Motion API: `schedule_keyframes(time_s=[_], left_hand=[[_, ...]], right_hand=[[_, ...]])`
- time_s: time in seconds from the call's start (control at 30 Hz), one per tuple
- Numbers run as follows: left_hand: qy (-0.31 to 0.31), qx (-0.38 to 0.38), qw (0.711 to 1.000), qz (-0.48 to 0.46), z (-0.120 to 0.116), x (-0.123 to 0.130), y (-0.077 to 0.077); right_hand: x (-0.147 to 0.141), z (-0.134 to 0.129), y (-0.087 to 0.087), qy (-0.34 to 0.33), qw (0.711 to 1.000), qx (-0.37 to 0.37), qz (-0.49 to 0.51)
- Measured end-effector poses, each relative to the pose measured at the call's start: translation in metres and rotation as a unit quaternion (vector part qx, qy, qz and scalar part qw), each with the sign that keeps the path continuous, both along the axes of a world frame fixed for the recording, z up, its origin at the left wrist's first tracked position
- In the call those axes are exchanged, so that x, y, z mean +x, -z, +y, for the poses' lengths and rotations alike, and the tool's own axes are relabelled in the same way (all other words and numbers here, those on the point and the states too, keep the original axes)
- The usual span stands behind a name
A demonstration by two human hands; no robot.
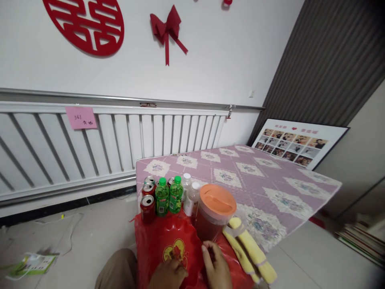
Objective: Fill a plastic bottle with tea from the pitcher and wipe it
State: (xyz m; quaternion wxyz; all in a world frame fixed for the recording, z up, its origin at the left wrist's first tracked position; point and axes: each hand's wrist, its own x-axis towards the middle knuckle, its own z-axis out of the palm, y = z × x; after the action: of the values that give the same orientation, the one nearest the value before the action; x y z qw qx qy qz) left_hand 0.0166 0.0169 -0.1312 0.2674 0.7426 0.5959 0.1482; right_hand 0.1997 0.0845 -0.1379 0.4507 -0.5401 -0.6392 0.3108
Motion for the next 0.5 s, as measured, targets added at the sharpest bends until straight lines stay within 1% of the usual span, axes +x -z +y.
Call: schedule_keyframes(time_s=[0.03,0.07,0.1,0.2,0.27,0.3,0.33,0.37,0.43,0.5], left_hand=[[0.003,-0.020,1.000,-0.012,0.002,-0.002,-0.008],[-0.006,-0.029,0.999,-0.025,0.004,-0.004,-0.017],[-0.033,-0.015,0.998,-0.043,0.007,-0.006,-0.029],[-0.115,0.095,0.986,-0.078,0.028,-0.012,-0.070],[-0.106,0.165,0.978,-0.076,0.051,-0.015,-0.097],[-0.104,0.190,0.975,-0.058,0.065,-0.015,-0.111],[-0.097,0.206,0.973,-0.026,0.080,-0.015,-0.123],[-0.092,0.213,0.973,-0.013,0.096,-0.014,-0.134],[-0.075,0.221,0.972,0.006,0.125,-0.010,-0.152],[-0.043,0.221,0.974,0.032,0.151,-0.006,-0.163]], right_hand=[[0.002,0.002,0.003,0.008,1.000,-0.004,0.002],[0.004,0.004,0.005,0.016,1.000,-0.005,0.004],[0.005,0.005,0.007,0.024,1.000,-0.006,0.004],[0.009,0.009,0.012,0.029,1.000,-0.011,0.004],[0.010,0.009,0.014,0.023,1.000,-0.011,0.005],[0.010,0.009,0.016,0.020,1.000,-0.011,0.006],[0.010,0.010,0.017,0.019,1.000,-0.012,0.006],[0.010,0.010,0.018,0.020,1.000,-0.012,0.006],[0.011,0.010,0.021,0.022,1.000,-0.012,0.006],[0.011,0.011,0.023,0.020,1.000,-0.011,0.006]])
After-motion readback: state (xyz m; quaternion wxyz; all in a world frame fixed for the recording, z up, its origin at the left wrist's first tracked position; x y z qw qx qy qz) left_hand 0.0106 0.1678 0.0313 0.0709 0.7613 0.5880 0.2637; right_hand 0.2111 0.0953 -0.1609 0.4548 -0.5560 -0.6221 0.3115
